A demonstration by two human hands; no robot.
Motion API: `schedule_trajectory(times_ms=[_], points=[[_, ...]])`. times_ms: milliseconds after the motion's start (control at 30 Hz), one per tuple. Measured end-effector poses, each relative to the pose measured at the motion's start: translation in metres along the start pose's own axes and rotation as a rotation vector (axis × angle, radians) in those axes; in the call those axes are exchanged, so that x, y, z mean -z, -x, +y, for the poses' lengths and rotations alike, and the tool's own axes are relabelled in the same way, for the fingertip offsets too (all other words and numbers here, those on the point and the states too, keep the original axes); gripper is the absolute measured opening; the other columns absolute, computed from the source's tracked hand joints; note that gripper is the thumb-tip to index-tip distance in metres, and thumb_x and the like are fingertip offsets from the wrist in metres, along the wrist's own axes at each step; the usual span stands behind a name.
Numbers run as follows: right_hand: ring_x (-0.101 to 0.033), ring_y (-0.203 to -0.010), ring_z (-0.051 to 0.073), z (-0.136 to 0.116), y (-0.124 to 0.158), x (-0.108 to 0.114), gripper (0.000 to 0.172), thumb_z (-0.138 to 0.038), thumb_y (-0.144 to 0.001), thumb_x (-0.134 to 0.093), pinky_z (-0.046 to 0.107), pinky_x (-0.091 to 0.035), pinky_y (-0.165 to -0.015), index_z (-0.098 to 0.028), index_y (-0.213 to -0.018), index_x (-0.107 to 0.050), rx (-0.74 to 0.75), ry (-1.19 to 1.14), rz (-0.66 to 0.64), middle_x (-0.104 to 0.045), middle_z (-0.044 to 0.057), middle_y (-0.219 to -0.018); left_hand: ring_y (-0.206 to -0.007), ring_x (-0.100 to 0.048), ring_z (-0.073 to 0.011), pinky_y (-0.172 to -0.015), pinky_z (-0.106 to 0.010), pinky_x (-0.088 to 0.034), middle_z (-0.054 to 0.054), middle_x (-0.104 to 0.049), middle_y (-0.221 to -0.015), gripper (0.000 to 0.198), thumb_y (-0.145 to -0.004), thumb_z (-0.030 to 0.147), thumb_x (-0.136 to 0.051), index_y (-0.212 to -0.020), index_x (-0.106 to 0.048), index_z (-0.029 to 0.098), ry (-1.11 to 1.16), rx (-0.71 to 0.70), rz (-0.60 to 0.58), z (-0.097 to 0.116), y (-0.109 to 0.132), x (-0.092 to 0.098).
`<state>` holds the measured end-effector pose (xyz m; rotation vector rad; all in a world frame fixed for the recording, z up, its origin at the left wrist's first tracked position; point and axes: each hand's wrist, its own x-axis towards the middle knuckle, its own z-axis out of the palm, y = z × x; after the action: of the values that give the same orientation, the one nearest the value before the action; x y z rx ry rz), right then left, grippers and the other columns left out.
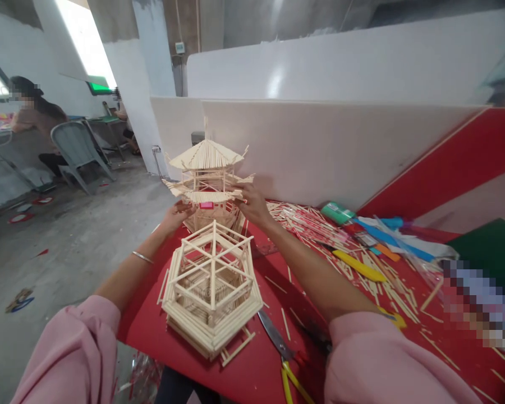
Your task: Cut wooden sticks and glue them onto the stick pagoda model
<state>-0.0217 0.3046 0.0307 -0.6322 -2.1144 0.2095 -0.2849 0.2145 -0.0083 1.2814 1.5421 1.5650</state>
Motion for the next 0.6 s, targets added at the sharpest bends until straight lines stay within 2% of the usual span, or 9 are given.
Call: schedule_trajectory(times_ms=[100,300,433,600], points=[[-0.059,-0.113,0.026,-0.002,-0.013,-0.003,0.022,-0.028,-0.088,-0.063,0.044,-0.046,-0.1,-0.026,-0.106,-0.075,-0.047,-0.009,0.013,-0.069,0.006,-0.119,-0.102,-0.063,-0.028,-0.091,-0.038,-0.048,-0.012,-0.072,-0.103,0.058,-0.052,0.063,-0.084,-0.084,-0.076,0.014,0.05,0.028,-0.038,0.009,-0.005,0.003],[-0.06,-0.111,0.027,-0.005,-0.021,-0.005,0.019,-0.028,-0.087,-0.064,0.044,-0.047,-0.099,-0.026,-0.102,-0.076,-0.057,0.014,-0.003,-0.069,0.007,-0.118,-0.089,-0.065,-0.0243,-0.09,-0.037,-0.047,-0.009,-0.072,-0.084,0.055,-0.053,0.062,-0.084,-0.08,-0.076,0.014,0.082,0.065,-0.087,0.011,-0.011,0.009],[-0.06,-0.111,0.027,-0.006,-0.018,-0.004,0.017,-0.029,-0.086,-0.064,0.045,-0.047,-0.099,-0.026,-0.099,-0.076,-0.048,-0.003,0.012,-0.069,0.006,-0.118,-0.089,-0.064,-0.0228,-0.09,-0.035,-0.046,-0.009,-0.073,-0.088,0.053,-0.054,0.059,-0.085,-0.082,-0.077,0.015,0.082,0.07,-0.093,0.008,-0.011,0.01],[-0.061,-0.11,0.027,-0.002,-0.013,-0.005,0.02,-0.026,-0.086,-0.064,0.045,-0.048,-0.098,-0.027,-0.101,-0.076,-0.02,-0.022,0.024,-0.07,0.007,-0.117,-0.098,-0.063,-0.0267,-0.09,-0.036,-0.047,-0.01,-0.071,-0.097,0.055,-0.052,0.061,-0.085,-0.081,-0.076,0.015,0.065,0.077,-0.034,0.005,-0.008,0.006]])
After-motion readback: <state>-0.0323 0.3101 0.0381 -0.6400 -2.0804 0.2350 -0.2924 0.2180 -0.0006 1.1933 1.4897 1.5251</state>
